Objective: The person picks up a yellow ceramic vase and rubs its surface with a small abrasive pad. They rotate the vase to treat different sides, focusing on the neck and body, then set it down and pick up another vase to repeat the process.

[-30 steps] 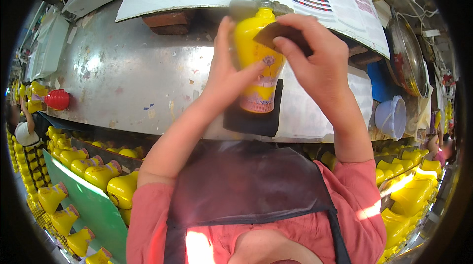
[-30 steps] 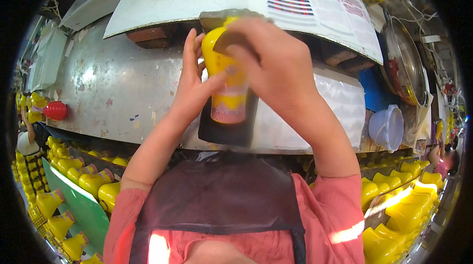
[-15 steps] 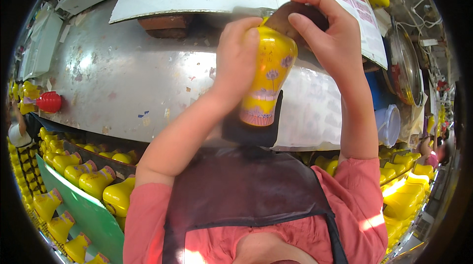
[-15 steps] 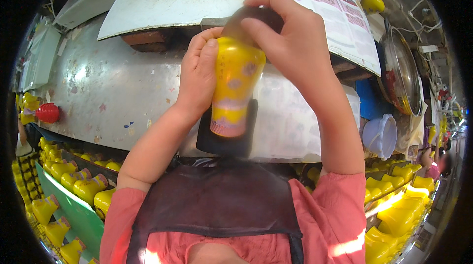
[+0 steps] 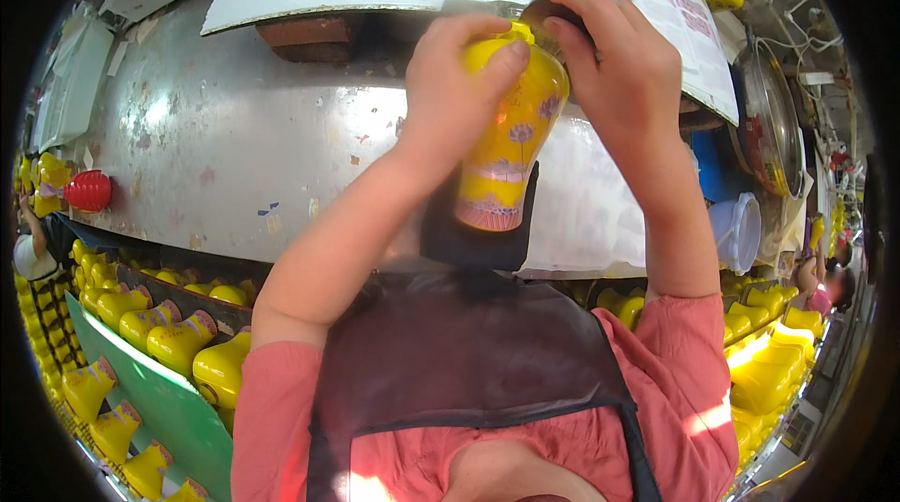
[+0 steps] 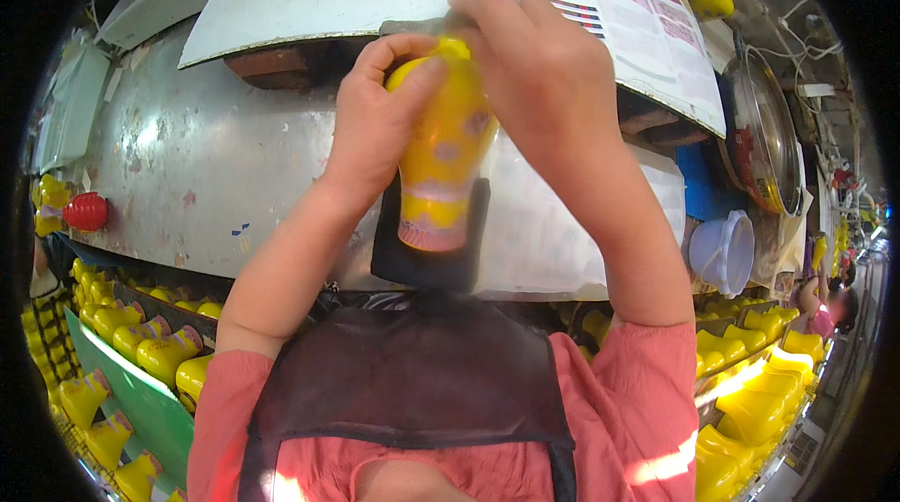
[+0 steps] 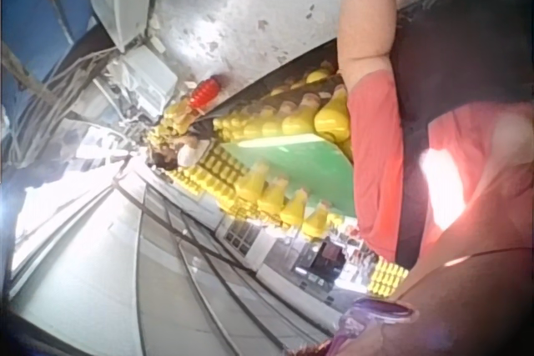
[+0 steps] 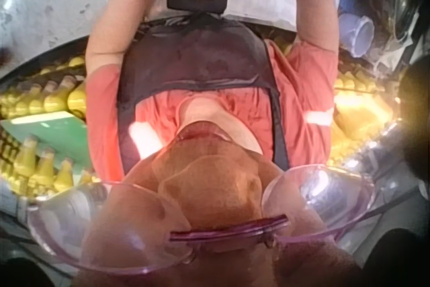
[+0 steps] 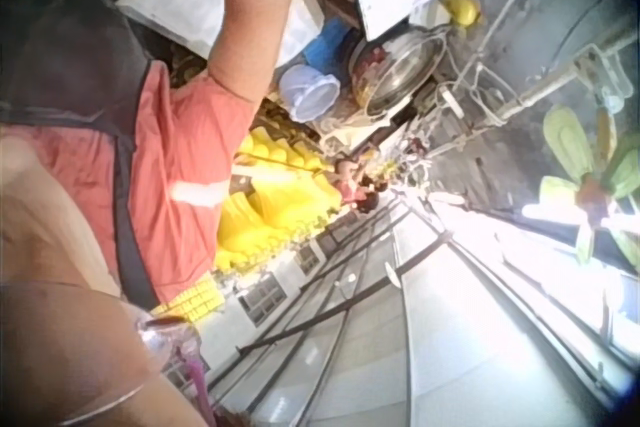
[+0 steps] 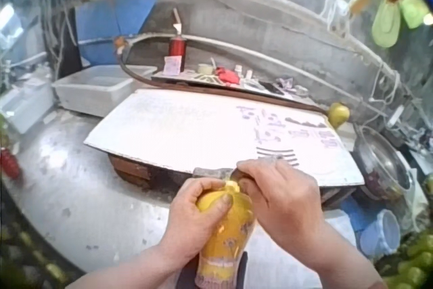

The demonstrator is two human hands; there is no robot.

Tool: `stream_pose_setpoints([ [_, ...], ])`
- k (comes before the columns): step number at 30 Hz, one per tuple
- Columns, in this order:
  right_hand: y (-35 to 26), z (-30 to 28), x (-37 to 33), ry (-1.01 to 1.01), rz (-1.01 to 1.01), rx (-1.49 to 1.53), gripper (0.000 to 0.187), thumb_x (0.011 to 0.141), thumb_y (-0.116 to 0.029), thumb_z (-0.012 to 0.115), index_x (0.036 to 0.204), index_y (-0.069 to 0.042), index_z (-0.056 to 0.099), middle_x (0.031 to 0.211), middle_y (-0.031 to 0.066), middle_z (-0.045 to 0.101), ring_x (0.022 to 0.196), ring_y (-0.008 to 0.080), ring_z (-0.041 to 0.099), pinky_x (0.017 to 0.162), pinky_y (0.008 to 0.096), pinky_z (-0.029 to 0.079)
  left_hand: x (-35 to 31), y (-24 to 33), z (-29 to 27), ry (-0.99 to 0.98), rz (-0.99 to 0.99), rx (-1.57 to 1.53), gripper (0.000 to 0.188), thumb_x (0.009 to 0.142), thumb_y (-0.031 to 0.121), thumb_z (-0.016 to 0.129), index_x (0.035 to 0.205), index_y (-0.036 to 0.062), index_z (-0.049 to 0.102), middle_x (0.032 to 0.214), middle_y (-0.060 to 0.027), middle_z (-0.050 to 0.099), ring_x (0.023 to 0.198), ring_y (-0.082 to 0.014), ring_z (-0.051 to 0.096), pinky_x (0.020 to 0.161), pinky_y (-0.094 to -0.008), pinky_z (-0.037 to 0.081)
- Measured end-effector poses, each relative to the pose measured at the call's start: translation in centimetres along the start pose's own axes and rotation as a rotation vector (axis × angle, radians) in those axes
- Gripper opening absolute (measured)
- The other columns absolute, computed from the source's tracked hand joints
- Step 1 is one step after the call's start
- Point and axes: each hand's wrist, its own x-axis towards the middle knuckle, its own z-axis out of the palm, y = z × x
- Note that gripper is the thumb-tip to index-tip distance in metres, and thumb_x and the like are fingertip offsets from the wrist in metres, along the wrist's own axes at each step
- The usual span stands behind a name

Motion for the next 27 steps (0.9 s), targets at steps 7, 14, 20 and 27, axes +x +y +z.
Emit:
stream_pose_setpoints([
  [7, -4.9, -2.3, -4.8, -0.138, -0.5, 0.184, 0.031, 0.077, -0.009, 0.08, 0.107, -0.015, 0.076, 0.089, 0.0065, 0.068, 0.08, 0.0252, 0.07, 0.065, 0.0345, 0.059, 0.6, -0.4, -0.2, -0.028, -0.141, -0.419, 0.025, 0.105, 0.022, 0.063, 0.116, 0.001, 0.069, 0.108, -0.0037, 0.069, 0.099, -0.0109, 0.063, 0.09, -0.027, 0.053],
  [14, -2.8, -3.0, -3.6, 0.054, 0.254, 0.254, 0.03, 0.089, -0.005, 0.079, 0.118, -0.004, 0.072, 0.1, 0.0102, 0.075, 0.087, 0.0177, 0.073, 0.076, 0.0307, 0.059, -1.9, -1.2, -0.3, -0.115, 0.078, 0.001, 0.04, 0.111, 0.03, 0.052, 0.14, 0.0022, 0.055, 0.131, -0.0078, 0.059, 0.117, -0.0137, 0.057, 0.102, -0.0297, 0.048],
  [20, -3.1, -1.2, -3.3, 0.017, 0.508, 0.384, 0.029, 0.093, -0.009, 0.077, 0.12, -0.002, 0.071, 0.102, 0.0089, 0.077, 0.093, 0.0122, 0.071, 0.084, 0.0267, 0.057, -1.9, -1.6, 0.2, -0.046, 0.062, -0.162, 0.041, 0.104, 0.028, 0.055, 0.132, -0.0003, 0.06, 0.127, -0.0205, 0.061, 0.119, -0.0355, 0.06, 0.107, -0.0401, 0.045],
  [27, -1.5, -0.6, -1.9, 0.046, 0.364, 0.194, 0.027, 0.089, -0.007, 0.076, 0.115, -0.003, 0.072, 0.098, 0.0152, 0.076, 0.082, 0.0279, 0.075, 0.075, 0.0334, 0.059, -2.3, -1.1, -0.2, -0.086, 0.056, -0.063, 0.046, 0.103, 0.028, 0.057, 0.139, -0.0003, 0.056, 0.135, -0.0218, 0.058, 0.125, -0.0359, 0.057, 0.11, -0.0407, 0.043],
])
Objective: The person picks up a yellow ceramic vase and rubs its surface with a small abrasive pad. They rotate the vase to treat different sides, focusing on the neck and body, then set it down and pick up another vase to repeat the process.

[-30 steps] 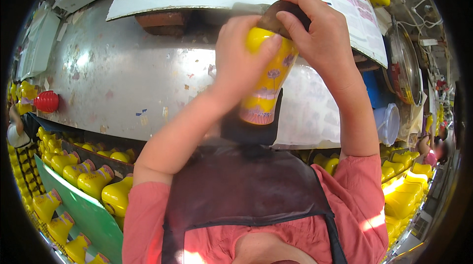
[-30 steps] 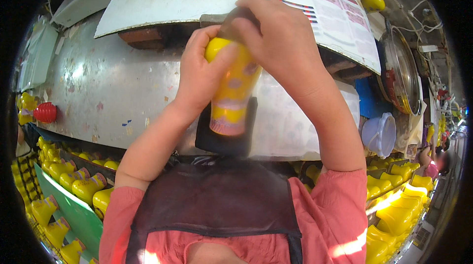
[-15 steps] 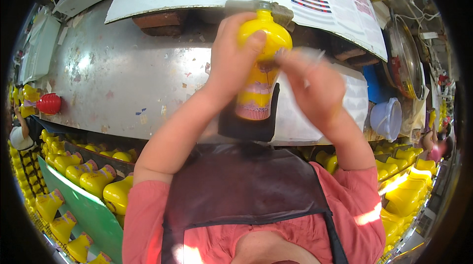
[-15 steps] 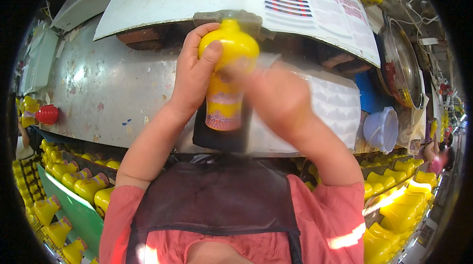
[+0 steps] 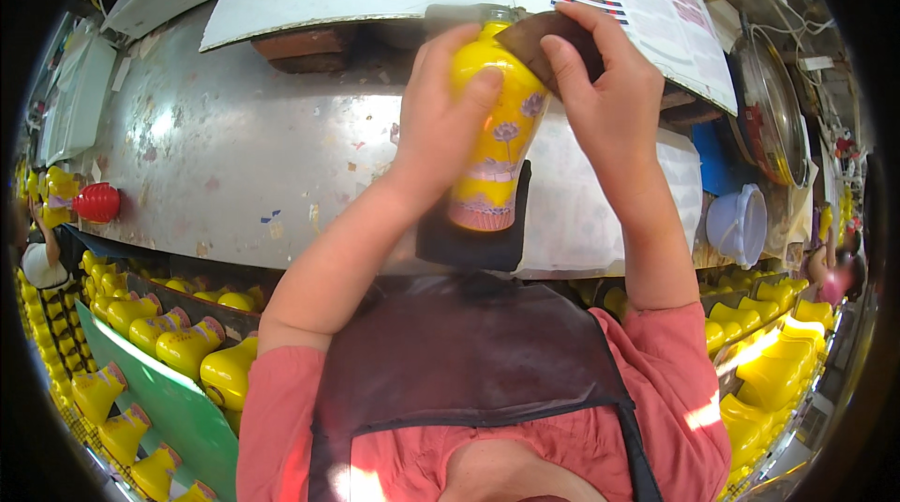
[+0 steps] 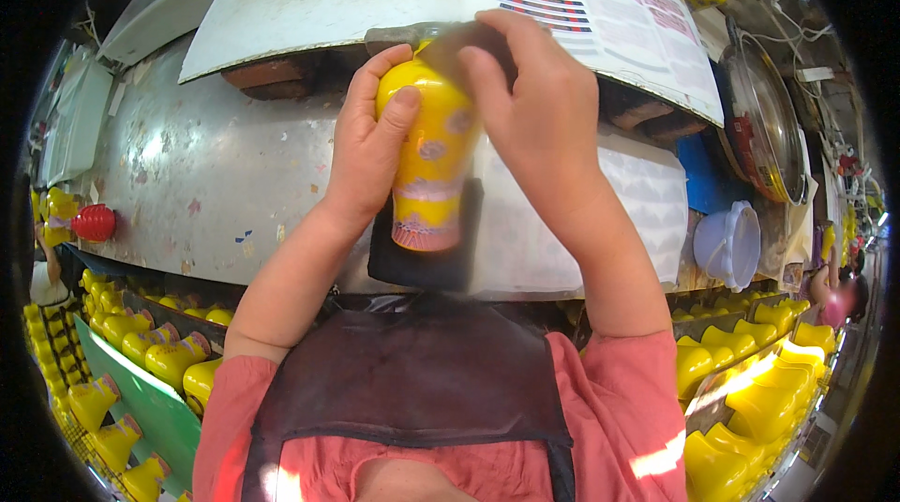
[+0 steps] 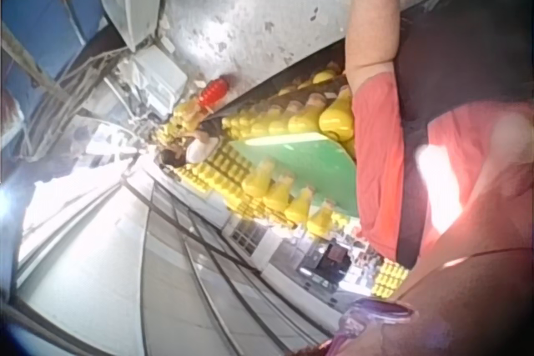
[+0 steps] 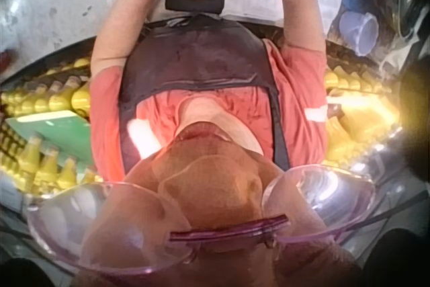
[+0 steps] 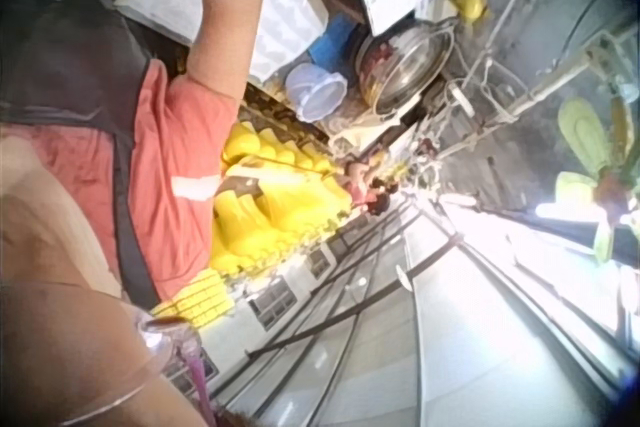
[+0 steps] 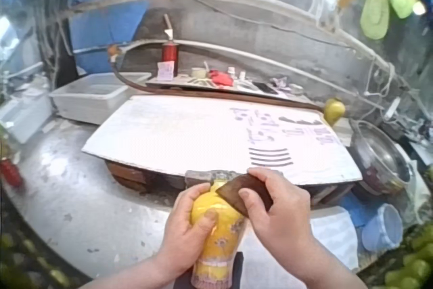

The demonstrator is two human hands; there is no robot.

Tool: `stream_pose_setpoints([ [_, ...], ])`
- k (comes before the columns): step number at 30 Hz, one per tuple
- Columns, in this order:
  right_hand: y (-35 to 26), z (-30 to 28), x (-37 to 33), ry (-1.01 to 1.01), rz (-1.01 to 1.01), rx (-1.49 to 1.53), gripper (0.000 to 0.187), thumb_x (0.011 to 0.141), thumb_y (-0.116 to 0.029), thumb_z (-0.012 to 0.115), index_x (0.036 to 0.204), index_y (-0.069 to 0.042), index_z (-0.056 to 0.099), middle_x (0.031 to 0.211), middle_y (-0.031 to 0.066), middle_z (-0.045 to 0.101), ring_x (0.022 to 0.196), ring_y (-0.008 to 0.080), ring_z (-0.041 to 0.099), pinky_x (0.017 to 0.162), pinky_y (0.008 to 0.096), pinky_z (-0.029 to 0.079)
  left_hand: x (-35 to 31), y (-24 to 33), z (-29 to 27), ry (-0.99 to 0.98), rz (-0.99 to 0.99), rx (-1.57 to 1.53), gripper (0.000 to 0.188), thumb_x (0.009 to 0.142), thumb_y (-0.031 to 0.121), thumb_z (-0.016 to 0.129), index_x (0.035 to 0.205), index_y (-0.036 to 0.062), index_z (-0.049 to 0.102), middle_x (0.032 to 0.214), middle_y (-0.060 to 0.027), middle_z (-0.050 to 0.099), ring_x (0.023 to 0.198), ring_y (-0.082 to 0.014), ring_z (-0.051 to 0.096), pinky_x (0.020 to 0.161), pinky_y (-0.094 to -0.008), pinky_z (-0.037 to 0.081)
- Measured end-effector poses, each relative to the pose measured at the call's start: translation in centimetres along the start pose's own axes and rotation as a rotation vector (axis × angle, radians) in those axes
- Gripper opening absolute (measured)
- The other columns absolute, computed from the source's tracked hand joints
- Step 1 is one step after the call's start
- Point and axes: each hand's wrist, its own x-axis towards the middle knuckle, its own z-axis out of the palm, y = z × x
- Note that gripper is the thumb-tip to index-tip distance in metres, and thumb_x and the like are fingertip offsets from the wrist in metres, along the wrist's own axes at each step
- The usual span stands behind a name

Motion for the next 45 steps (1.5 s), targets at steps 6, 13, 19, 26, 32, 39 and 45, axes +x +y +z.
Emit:
stream_pose_setpoints([
  [6, 0.1, -0.7, 0.1, -0.073, -0.126, 0.167, 0.022, 0.09, -0.006, 0.074, 0.112, -0.006, 0.074, 0.098, 0.0125, 0.076, 0.08, 0.0295, 0.074, 0.073, 0.0342, 0.058, 0.2, 0.2, -0.6, -0.026, -0.091, -0.241, 0.04, 0.109, 0.02, 0.055, 0.145, 0.0031, 0.052, 0.138, -0.0073, 0.061, 0.121, -0.015, 0.059, 0.107, -0.031, 0.047],
  [13, -2.9, -1.3, -2.1, -0.164, -0.643, -0.157, 0.027, 0.075, -0.016, 0.079, 0.101, -0.016, 0.075, 0.079, 0.0044, 0.06, 0.081, 0.0241, 0.066, 0.072, 0.0369, 0.056, 1.3, 1.7, -2.0, 0.017, -0.169, -0.332, 0.031, 0.108, 0.015, 0.054, 0.134, 0.0013, 0.064, 0.126, -0.0065, 0.07, 0.118, -0.0155, 0.062, 0.108, -0.0313, 0.046],
  [19, -3.2, -0.3, -5.8, -0.243, -0.746, -0.096, 0.026, 0.074, -0.012, 0.076, 0.099, -0.009, 0.073, 0.095, 0.0076, 0.065, 0.094, 0.0269, 0.07, 0.081, 0.0399, 0.06, 1.8, 3.2, -1.3, -0.119, -0.171, -0.355, 0.033, 0.112, 0.022, 0.048, 0.128, 0.0014, 0.068, 0.122, -0.0056, 0.07, 0.116, -0.0137, 0.062, 0.108, -0.0297, 0.045],
  [26, -3.9, -1.5, -6.1, -0.476, -0.792, 0.091, 0.016, 0.075, -0.014, 0.075, 0.091, -0.012, 0.074, 0.073, 0.0023, 0.056, 0.07, 0.0241, 0.064, 0.061, 0.0382, 0.053, 1.9, 2.9, -0.7, -0.128, 0.12, 0.106, 0.037, 0.113, 0.027, 0.045, 0.127, 0.0015, 0.068, 0.13, -0.0065, 0.063, 0.121, -0.014, 0.056, 0.108, -0.0308, 0.044],
  [32, -0.3, -1.9, -5.6, -0.088, -0.592, -0.004, 0.037, 0.071, -0.009, 0.081, 0.107, -0.012, 0.077, 0.086, 0.004, 0.062, 0.087, 0.0258, 0.072, 0.069, 0.0377, 0.058, 1.5, 1.5, -0.6, -0.057, 0.09, 0.156, 0.036, 0.113, 0.029, 0.046, 0.128, 0.0026, 0.067, 0.129, -0.0077, 0.061, 0.119, -0.0139, 0.056, 0.105, -0.031, 0.045],
  [39, -0.2, -1.9, -6.7, -0.137, -0.467, -0.004, 0.032, 0.075, -0.004, 0.081, 0.106, -0.012, 0.076, 0.091, 0.0072, 0.075, 0.075, 0.0256, 0.072, 0.064, 0.0349, 0.057, 1.3, -0.3, -0.3, -0.012, -0.103, -0.127, 0.039, 0.114, 0.033, 0.042, 0.133, 0.0038, 0.059, 0.119, -0.0095, 0.065, 0.107, -0.0156, 0.063, 0.097, -0.0323, 0.052],
  [45, 0.1, -1.0, -8.0, -0.069, -0.587, 0.217, 0.032, 0.075, -0.003, 0.077, 0.107, -0.01, 0.076, 0.096, 0.0093, 0.074, 0.088, 0.0324, 0.074, 0.073, 0.0395, 0.06, 1.1, -0.8, 0.0, 0.04, -0.061, -0.183, 0.046, 0.115, 0.037, 0.034, 0.133, 0.003, 0.059, 0.121, -0.0094, 0.065, 0.109, -0.0176, 0.063, 0.098, -0.0327, 0.051],
])
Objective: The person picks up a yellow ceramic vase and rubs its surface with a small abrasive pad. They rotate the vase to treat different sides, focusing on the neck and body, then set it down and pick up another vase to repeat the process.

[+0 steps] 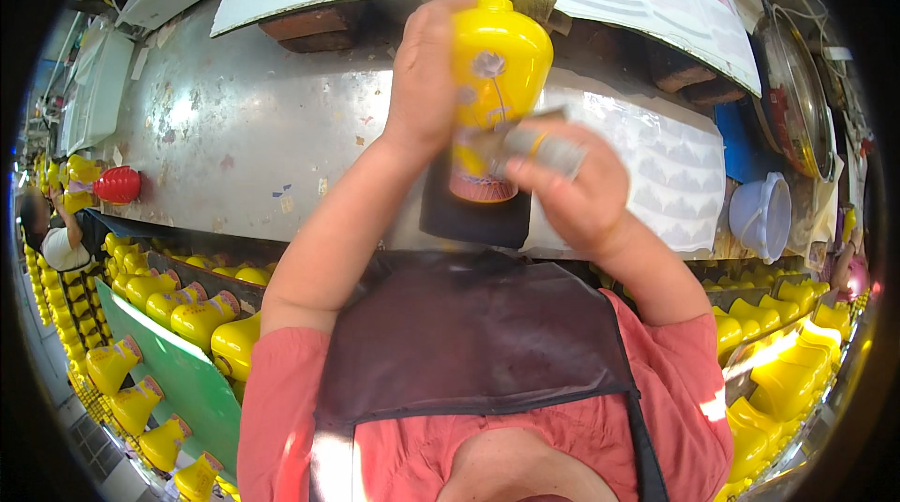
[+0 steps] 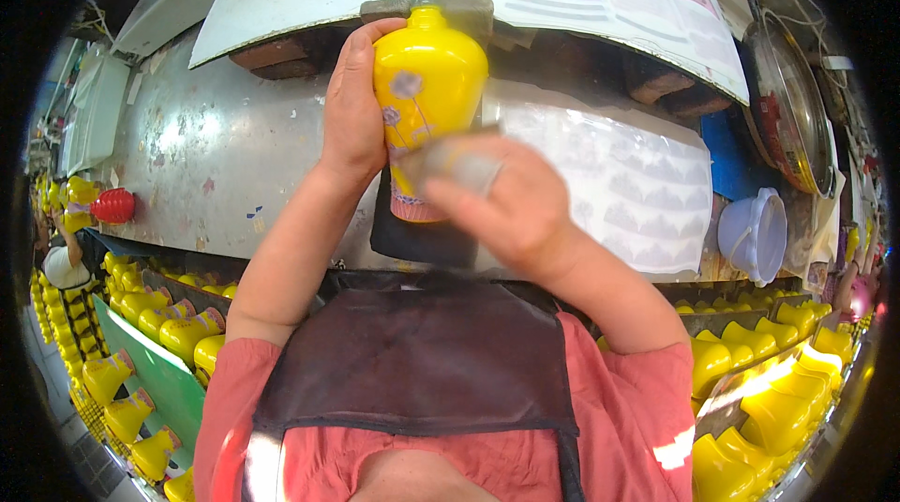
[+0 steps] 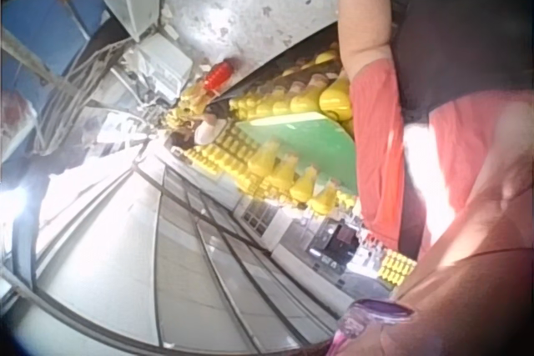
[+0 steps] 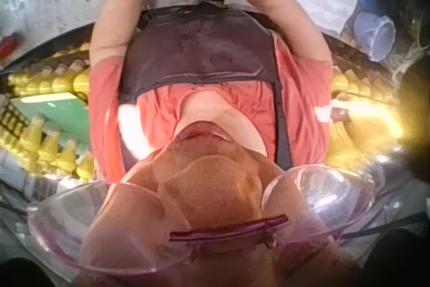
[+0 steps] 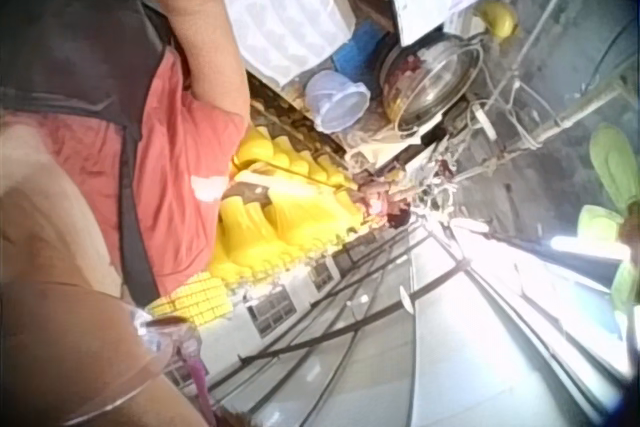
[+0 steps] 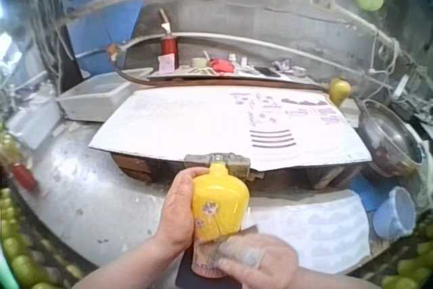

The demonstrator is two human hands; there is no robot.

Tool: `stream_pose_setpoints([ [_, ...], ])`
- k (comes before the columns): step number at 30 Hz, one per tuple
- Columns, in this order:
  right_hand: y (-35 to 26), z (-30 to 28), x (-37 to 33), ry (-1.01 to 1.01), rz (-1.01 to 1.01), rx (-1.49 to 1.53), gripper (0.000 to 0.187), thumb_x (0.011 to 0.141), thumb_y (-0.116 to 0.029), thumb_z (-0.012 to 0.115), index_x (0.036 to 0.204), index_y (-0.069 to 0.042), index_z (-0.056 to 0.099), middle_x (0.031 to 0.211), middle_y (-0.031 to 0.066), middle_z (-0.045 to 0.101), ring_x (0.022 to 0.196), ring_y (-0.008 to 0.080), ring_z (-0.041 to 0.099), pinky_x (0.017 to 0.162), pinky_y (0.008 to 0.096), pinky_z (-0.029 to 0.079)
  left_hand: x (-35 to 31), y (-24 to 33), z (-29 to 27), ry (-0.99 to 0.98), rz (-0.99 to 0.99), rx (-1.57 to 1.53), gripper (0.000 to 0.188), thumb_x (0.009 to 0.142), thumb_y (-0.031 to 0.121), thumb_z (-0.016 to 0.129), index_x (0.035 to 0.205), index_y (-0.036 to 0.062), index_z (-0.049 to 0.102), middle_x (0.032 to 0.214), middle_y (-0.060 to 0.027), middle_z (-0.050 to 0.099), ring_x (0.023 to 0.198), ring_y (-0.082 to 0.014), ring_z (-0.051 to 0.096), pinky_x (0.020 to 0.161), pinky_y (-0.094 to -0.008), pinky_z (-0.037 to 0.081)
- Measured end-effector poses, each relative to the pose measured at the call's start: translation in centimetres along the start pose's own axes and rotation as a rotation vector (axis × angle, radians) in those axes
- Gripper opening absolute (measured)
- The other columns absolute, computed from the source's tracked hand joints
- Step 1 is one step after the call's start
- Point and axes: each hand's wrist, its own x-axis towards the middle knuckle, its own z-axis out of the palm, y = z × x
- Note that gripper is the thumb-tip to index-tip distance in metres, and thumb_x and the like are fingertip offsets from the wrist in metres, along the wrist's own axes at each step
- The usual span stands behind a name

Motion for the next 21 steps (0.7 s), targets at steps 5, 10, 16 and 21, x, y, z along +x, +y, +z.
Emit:
stream_pose_setpoints([
  [5, -0.8, 0.2, -2.4, -0.049, 0.305, -0.053, 0.026, 0.084, 0.006, 0.078, 0.106, -0.005, 0.072, 0.099, 0.0112, 0.076, 0.082, 0.0262, 0.075, 0.073, 0.0344, 0.059, -0.7, 0.4, -0.2, 0.065, 0.13, 0.25, 0.043, 0.113, 0.033, 0.039, 0.133, 0.0009, 0.06, 0.13, -0.0153, 0.058, 0.117, -0.0259, 0.059, 0.105, -0.0371, 0.046],
  [10, -0.3, 0.5, -1.6, 0.241, 0.623, -0.019, 0.025, 0.087, 0.003, 0.081, 0.11, -0.002, 0.071, 0.095, 0.0092, 0.074, 0.08, 0.0131, 0.069, 0.072, 0.0269, 0.056, -2.9, 0.8, -0.2, -0.049, 0.335, 0.594, 0.058, 0.104, 0.02, 0.044, 0.156, -0.0027, 0.036, 0.153, -0.025, 0.042, 0.145, -0.0415, 0.038, 0.122, -0.0483, 0.029],
  [16, -0.9, 0.7, -0.2, 0.176, 0.832, -0.04, 0.026, 0.091, -0.008, 0.08, 0.114, -0.003, 0.068, 0.096, 0.0068, 0.074, 0.081, 0.0119, 0.07, 0.071, 0.0258, 0.055, -4.0, 0.1, -0.6, -0.106, 0.286, 0.502, 0.074, 0.1, 0.022, 0.052, 0.162, -0.002, 0.021, 0.162, -0.0274, 0.026, 0.153, -0.0448, 0.025, 0.127, -0.0484, 0.021],
  [21, 0.7, -0.1, 1.8, 0.069, 0.658, -0.038, 0.03, 0.09, -0.005, 0.079, 0.117, -0.004, 0.067, 0.1, 0.009, 0.073, 0.085, 0.0161, 0.074, 0.071, 0.0267, 0.057, -4.0, 0.1, -0.4, -0.123, 0.283, 0.61, 0.1, 0.085, 0.028, 0.075, 0.163, -0.0014, 0.018, 0.163, -0.0292, 0.024, 0.153, -0.0462, 0.023, 0.126, -0.05, 0.023],
])
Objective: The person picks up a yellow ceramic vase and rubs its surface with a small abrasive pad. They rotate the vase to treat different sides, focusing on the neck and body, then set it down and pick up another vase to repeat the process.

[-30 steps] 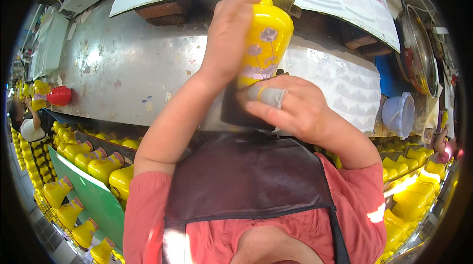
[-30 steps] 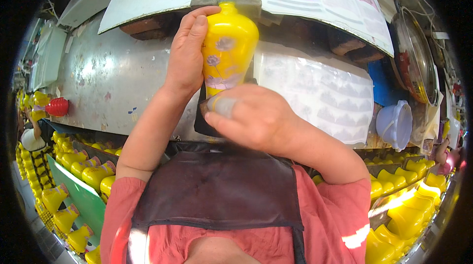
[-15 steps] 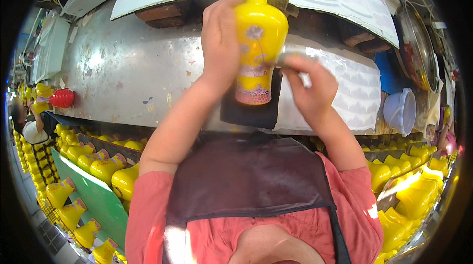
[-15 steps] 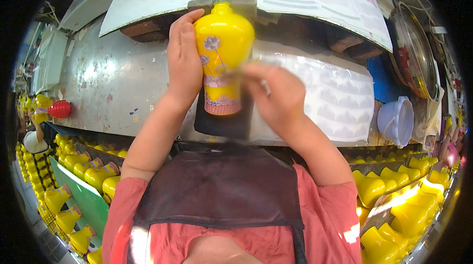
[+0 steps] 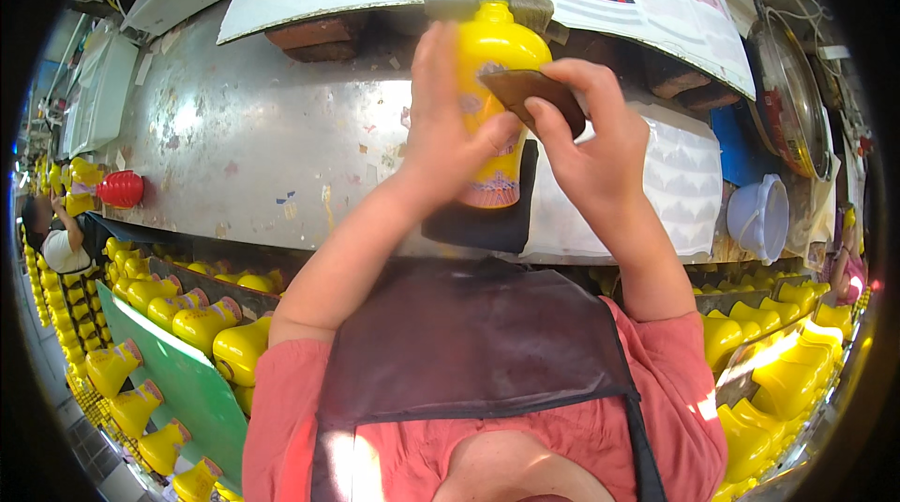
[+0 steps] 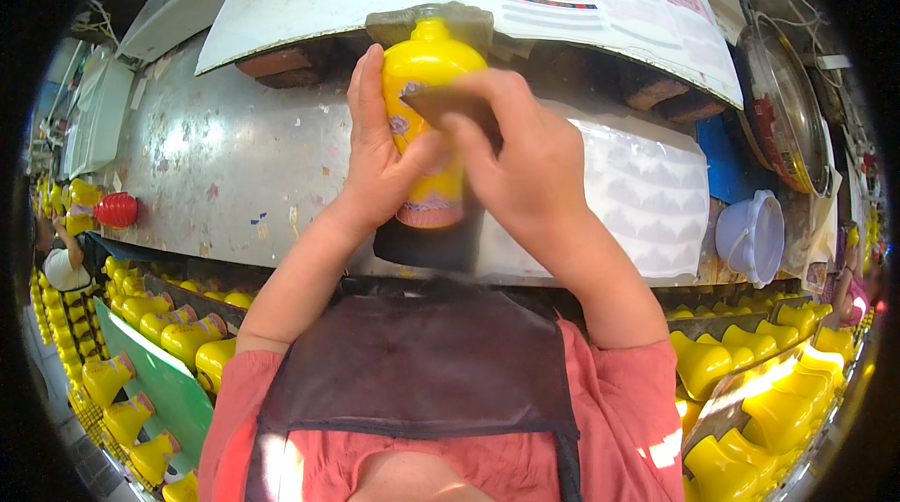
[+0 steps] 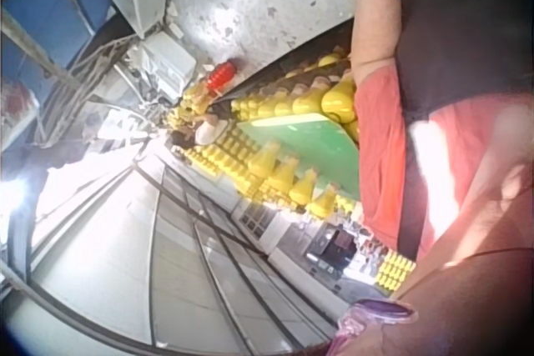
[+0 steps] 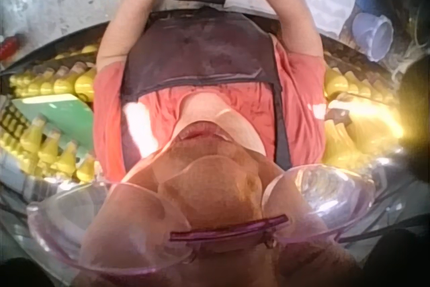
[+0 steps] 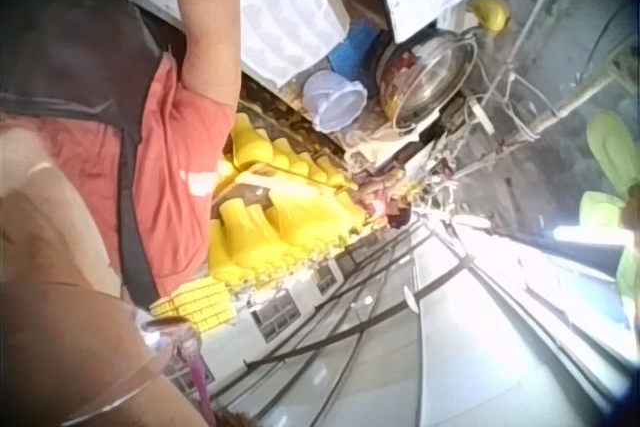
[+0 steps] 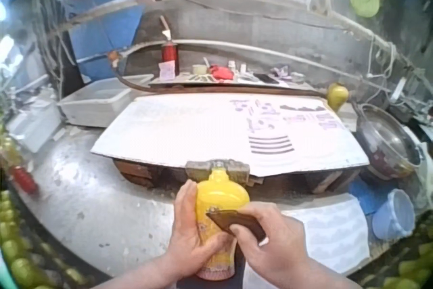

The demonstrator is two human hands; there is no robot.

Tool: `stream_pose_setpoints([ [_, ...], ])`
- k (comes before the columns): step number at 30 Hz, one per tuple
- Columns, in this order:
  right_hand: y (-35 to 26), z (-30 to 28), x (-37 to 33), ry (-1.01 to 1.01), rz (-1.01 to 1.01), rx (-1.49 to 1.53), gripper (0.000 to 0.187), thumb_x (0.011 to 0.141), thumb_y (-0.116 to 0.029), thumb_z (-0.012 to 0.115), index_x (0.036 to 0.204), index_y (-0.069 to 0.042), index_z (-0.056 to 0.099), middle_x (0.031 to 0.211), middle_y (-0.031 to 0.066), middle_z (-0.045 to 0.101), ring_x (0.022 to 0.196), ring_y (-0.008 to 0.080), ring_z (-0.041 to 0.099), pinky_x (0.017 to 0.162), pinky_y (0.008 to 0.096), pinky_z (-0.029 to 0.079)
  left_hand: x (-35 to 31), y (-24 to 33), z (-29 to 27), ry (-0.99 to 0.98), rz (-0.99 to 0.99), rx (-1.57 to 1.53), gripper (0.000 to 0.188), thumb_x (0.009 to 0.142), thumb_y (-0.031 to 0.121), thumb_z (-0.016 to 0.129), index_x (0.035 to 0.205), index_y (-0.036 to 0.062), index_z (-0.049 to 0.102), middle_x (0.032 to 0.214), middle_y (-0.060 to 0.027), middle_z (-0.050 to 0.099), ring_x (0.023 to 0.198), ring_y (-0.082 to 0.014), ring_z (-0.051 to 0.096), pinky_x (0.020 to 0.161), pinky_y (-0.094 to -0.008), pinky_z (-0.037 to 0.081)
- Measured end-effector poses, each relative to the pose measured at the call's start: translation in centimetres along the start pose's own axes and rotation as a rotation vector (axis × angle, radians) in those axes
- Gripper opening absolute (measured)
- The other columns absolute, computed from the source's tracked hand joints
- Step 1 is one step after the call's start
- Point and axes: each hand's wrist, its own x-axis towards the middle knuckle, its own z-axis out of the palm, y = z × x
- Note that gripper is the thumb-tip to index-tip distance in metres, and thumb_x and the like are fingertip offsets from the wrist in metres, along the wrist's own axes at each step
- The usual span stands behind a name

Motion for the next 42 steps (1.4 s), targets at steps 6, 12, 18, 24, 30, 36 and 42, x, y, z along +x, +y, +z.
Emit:
stream_pose_setpoints([
  [6, -1.7, 0.0, 3.6, 0.025, -0.217, -0.115, 0.024, 0.089, -0.008, 0.074, 0.112, -0.009, 0.065, 0.089, 0.0122, 0.073, 0.076, 0.033, 0.073, 0.067, 0.0415, 0.057, 0.2, 0.5, -0.1, -0.006, -0.019, 0.034, 0.115, 0.074, 0.029, 0.085, 0.162, -0.0023, 0.018, 0.161, -0.0302, 0.025, 0.152, -0.0477, 0.025, 0.126, -0.0512, 0.026],
  [12, -2.5, 0.1, 6.0, -0.069, -0.279, -0.291, 0.017, 0.091, -0.013, 0.07, 0.108, -0.01, 0.066, 0.082, 0.0133, 0.07, 0.072, 0.0353, 0.07, 0.063, 0.0436, 0.054, 0.1, 0.6, 0.0, 0.005, -0.021, 0.022, 0.116, 0.073, 0.029, 0.086, 0.161, -0.0033, 0.017, 0.161, -0.0308, 0.025, 0.152, -0.0483, 0.025, 0.125, -0.0514, 0.026],
  [18, -2.2, -1.7, 5.0, -0.174, -0.634, -0.454, 0.023, 0.076, -0.014, 0.075, 0.098, -0.013, 0.068, 0.089, 0.0066, 0.069, 0.084, 0.0274, 0.07, 0.072, 0.0378, 0.055, -0.2, -0.3, -0.1, 0.001, -0.15, -0.273, 0.102, 0.093, 0.038, 0.07, 0.165, -0.0015, 0.009, 0.164, -0.0276, 0.024, 0.152, -0.0422, 0.028, 0.126, -0.048, 0.026],
  [24, -2.1, -1.2, -0.3, -0.338, -0.827, -0.096, 0.017, 0.076, -0.013, 0.076, 0.091, -0.01, 0.069, 0.102, 0.0061, 0.07, 0.099, 0.0248, 0.07, 0.084, 0.0373, 0.058, -0.3, 0.8, -0.3, -0.056, -0.364, -0.979, 0.074, 0.114, 0.045, 0.035, 0.167, 0.0086, -0.002, 0.16, -0.0176, 0.037, 0.143, -0.0291, 0.047, 0.118, -0.0428, 0.04],
  [30, 0.9, -1.8, -2.5, -0.112, -0.335, -0.113, 0.032, 0.073, 0.009, 0.08, 0.095, -0.013, 0.074, 0.088, 0.0062, 0.074, 0.082, 0.0296, 0.073, 0.07, 0.0379, 0.058, 0.1, 1.6, -0.3, -0.04, -0.451, -1.043, 0.068, 0.115, 0.047, 0.033, 0.167, 0.0122, 0.009, 0.159, -0.012, 0.041, 0.144, -0.0261, 0.045, 0.12, -0.042, 0.038],
  [36, 0.5, -0.2, -4.5, -0.083, -0.439, 0.064, 0.024, 0.08, 0.007, 0.081, 0.098, -0.006, 0.074, 0.091, 0.0126, 0.076, 0.079, 0.0246, 0.075, 0.074, 0.0327, 0.06, 0.6, 0.4, 0.4, 0.005, -0.507, -1.144, 0.067, 0.114, 0.048, 0.037, 0.165, 0.0118, 0.016, 0.153, -0.0132, 0.047, 0.137, -0.0264, 0.053, 0.114, -0.043, 0.045],
  [42, 1.4, 0.7, -3.0, 0.195, 0.086, 0.111, 0.023, 0.084, 0.007, 0.082, 0.102, -0.003, 0.071, 0.089, 0.0072, 0.075, 0.08, 0.0176, 0.072, 0.07, 0.0294, 0.056, 0.9, 1.2, -0.4, -0.059, -0.523, -1.25, 0.06, 0.114, 0.052, 0.029, 0.159, 0.0124, 0.032, 0.149, -0.0096, 0.053, 0.137, -0.0266, 0.053, 0.113, -0.0435, 0.046],
])
